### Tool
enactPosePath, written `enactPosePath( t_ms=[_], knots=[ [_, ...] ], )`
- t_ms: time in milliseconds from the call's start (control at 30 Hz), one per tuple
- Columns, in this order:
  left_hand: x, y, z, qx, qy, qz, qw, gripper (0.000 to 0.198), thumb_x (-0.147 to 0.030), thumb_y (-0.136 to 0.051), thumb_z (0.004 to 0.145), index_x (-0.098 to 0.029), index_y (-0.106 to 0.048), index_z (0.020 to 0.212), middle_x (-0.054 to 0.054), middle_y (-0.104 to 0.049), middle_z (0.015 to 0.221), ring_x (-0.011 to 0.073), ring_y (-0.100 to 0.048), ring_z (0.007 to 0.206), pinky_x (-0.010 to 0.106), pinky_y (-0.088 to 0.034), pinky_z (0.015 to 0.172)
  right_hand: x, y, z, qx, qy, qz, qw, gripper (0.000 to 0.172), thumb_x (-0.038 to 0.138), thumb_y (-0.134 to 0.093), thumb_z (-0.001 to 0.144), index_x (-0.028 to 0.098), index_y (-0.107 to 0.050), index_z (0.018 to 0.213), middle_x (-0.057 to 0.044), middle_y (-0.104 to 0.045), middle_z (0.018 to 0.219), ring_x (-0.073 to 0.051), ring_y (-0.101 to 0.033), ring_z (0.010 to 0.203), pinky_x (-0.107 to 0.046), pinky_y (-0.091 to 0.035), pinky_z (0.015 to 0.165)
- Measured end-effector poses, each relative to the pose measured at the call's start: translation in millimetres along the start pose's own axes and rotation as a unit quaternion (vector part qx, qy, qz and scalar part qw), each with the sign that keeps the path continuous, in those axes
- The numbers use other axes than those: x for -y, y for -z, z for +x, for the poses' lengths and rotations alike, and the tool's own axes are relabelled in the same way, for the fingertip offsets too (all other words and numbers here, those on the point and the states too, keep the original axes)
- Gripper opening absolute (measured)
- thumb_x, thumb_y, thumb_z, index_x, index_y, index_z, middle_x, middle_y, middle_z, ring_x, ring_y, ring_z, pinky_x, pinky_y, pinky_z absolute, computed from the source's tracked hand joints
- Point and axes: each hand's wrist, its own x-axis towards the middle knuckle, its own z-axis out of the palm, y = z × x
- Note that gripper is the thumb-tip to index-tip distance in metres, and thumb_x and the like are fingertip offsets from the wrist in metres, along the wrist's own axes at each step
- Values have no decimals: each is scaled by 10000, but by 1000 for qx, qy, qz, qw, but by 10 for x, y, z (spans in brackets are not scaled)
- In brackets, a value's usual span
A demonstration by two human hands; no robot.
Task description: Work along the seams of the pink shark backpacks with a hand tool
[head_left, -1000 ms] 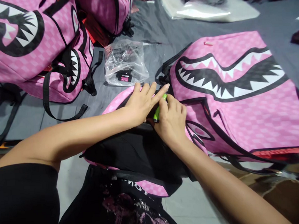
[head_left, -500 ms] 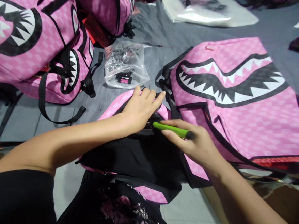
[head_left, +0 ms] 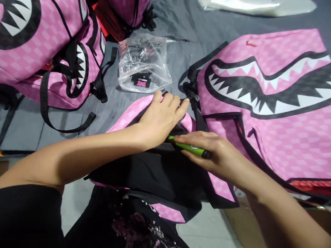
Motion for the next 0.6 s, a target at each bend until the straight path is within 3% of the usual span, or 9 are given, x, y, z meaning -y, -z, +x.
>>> enactPosePath(
  t_ms=[167,600],
  knots=[
    [4,10,-8,1,-1,-7,1000,674,-258,-538,890,-156,-341,1526,125,-535,1332,291,-489,1203,454,-350,1089,-7,63,40,22,25,-6,999,295,141,-570,916,205,-702,1173,-44,-753,1110,-176,-708,1014,-306,-592,903],
    [15,35,-19,11,-3,-29,1000,639,-230,-482,916,-163,-327,1532,132,-515,1364,295,-456,1242,466,-299,1124,26,107,96,60,-3,-1,998,353,129,-560,886,233,-708,1189,-30,-731,1178,-193,-711,1049,-353,-585,943]
  ],
)
